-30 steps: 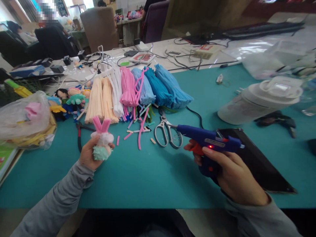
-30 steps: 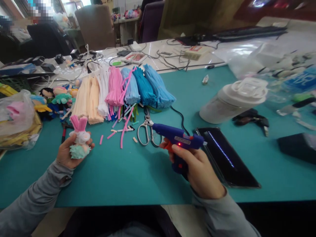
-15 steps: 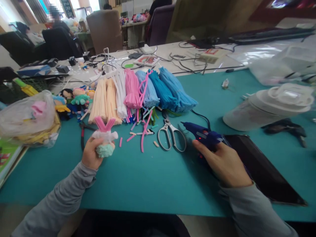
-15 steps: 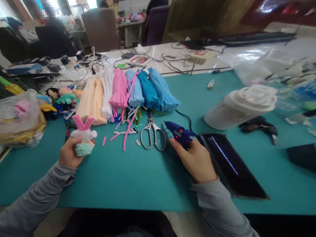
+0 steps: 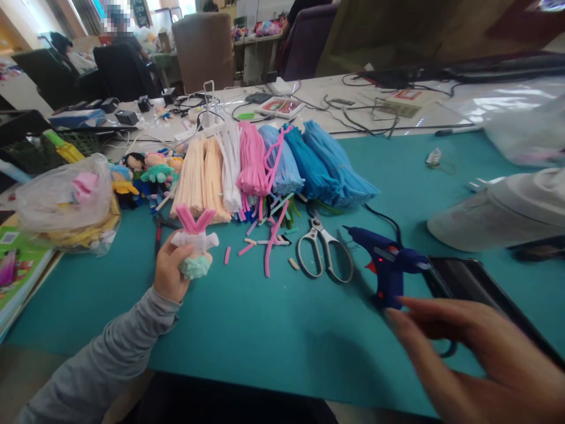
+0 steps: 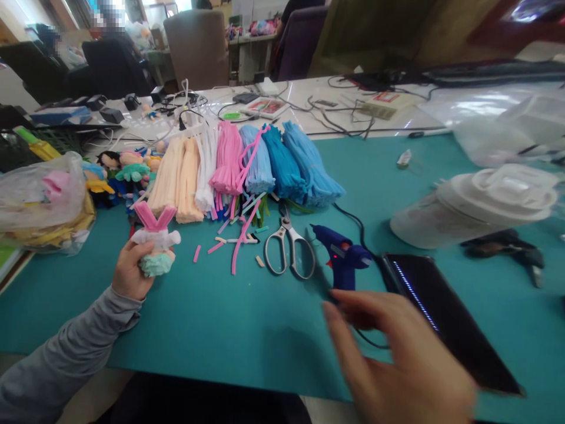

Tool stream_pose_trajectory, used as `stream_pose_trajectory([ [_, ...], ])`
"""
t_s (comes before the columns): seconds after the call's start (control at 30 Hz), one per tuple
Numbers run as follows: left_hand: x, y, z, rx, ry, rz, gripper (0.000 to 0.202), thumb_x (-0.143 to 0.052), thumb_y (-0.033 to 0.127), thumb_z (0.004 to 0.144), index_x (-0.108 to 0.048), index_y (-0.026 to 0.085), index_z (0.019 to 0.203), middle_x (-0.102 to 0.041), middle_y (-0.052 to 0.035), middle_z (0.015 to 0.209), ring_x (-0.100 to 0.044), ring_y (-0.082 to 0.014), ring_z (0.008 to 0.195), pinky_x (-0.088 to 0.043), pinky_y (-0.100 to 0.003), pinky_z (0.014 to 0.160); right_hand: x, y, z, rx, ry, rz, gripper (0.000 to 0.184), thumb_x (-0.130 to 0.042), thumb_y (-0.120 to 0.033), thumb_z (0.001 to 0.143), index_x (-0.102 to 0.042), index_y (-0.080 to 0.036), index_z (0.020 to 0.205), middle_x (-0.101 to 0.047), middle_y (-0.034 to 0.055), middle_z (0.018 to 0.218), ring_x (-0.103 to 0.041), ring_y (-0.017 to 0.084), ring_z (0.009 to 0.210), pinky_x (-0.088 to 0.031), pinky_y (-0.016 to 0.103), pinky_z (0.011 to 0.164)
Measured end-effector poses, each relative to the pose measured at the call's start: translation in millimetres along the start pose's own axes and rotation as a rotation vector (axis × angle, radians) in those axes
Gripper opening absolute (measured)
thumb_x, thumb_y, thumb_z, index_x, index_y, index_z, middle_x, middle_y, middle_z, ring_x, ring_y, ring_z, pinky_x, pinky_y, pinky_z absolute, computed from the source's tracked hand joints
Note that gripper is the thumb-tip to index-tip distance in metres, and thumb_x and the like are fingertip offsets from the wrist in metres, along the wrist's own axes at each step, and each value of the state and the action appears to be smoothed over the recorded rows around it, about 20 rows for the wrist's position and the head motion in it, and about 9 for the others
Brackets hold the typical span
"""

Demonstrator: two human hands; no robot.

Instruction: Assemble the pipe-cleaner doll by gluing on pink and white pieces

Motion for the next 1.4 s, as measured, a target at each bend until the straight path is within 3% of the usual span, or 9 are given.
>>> stream_pose_trajectory([
  [0.2,0.4,-3,1,-0.009,0.012,0.056,0.026,-0.075,0.022,0.051,-0.061,0.017,0.073,-0.064,0.0045,0.056,-0.060,-0.0129,0.044,-0.051,-0.026,0.044,-87,-93,67,0.188,-0.173,-0.201,0.013,-0.052,-0.019,0.089,-0.065,-0.019,0.090,-0.065,0.0057,0.086,-0.062,0.019,0.077,-0.044,0.027,0.063],
  [0.33,-0.3,-6,0,0.000,-0.003,0.107,0.028,-0.077,0.021,0.050,-0.064,0.016,0.074,-0.064,0.0042,0.057,-0.058,-0.0118,0.044,-0.053,-0.027,0.046,-135,-102,102,0.194,-0.354,-0.392,0.016,-0.052,-0.014,0.088,-0.067,-0.018,0.093,-0.066,0.0084,0.092,-0.062,0.023,0.086,-0.040,0.029,0.062],
  [0.47,-1.3,-9,-1,0.009,-0.026,0.149,0.028,-0.077,0.021,0.050,-0.065,0.015,0.075,-0.066,0.0026,0.059,-0.061,-0.0139,0.049,-0.055,-0.029,0.048,-152,-102,118,0.210,-0.372,-0.423,0.019,-0.048,-0.014,0.090,-0.067,-0.017,0.089,-0.065,0.0115,0.089,-0.060,0.025,0.084,-0.036,0.030,0.057],
  [0.63,0.6,-13,-1,0.023,-0.028,0.185,0.027,-0.077,0.023,0.052,-0.066,0.014,0.075,-0.065,0.0019,0.061,-0.060,-0.0137,0.051,-0.056,-0.029,0.050,-150,-114,100,0.289,-0.378,-0.372,0.014,-0.051,-0.015,0.088,-0.062,-0.016,0.080,-0.063,0.0101,0.084,-0.057,0.023,0.081,-0.037,0.031,0.059],
  [0.8,-1.3,-22,-5,0.046,-0.090,0.235,0.026,-0.076,0.025,0.056,-0.067,0.014,0.078,-0.065,0.0007,0.064,-0.060,-0.0131,0.054,-0.054,-0.026,0.052,-131,-122,62,0.469,-0.357,0.079,0.015,-0.049,-0.007,0.085,-0.058,-0.017,0.079,-0.062,0.0043,0.075,-0.055,0.016,0.068,-0.043,0.026,0.060],
  [0.97,-13.6,-29,-13,0.090,-0.208,0.323,0.024,-0.077,0.023,0.058,-0.067,0.013,0.078,-0.062,0.0022,0.062,-0.056,-0.0104,0.053,-0.052,-0.024,0.053,-104,-92,62,0.381,-0.219,0.349,0.020,-0.044,-0.008,0.090,-0.062,-0.018,0.092,-0.065,0.0066,0.083,-0.061,0.015,0.075,-0.049,0.024,0.063],
  [1.07,-20.4,-31,-17,0.114,-0.251,0.388,0.022,-0.076,0.023,0.058,-0.067,0.013,0.075,-0.059,0.0030,0.059,-0.053,-0.0087,0.051,-0.048,-0.020,0.050,-93,-81,67,0.294,-0.157,0.453,0.014,-0.053,-0.010,0.088,-0.062,-0.020,0.087,-0.067,0.0027,0.077,-0.064,0.013,0.070,-0.050,0.023,0.065],
  [1.27,-24.1,-35,-23,0.137,-0.271,0.504,0.023,-0.073,0.022,0.057,-0.064,0.014,0.077,-0.056,0.0045,0.058,-0.053,-0.0091,0.051,-0.043,-0.018,0.047,-77,-78,71,0.198,-0.038,0.544,0.012,-0.060,-0.013,0.084,-0.062,-0.021,0.076,-0.063,-0.0002,0.070,-0.061,0.012,0.062,-0.048,0.021,0.056],
  [1.4,-30.1,-33,-29,0.109,-0.318,0.596,0.021,-0.071,0.019,0.057,-0.062,0.016,0.076,-0.056,0.0047,0.061,-0.050,-0.0077,0.050,-0.040,-0.017,0.045,-60,-76,69,0.196,0.099,0.524,0.009,-0.064,-0.016,0.082,-0.065,-0.022,0.075,-0.058,0.0014,0.073,-0.059,0.014,0.069,-0.049,0.025,0.061],
])
Point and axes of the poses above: each hand's wrist, its own z-axis towards the middle knuckle, its own x-axis out of the back of the hand, y = z × x, the point moved 10 cm from there along z, towards the middle knuckle
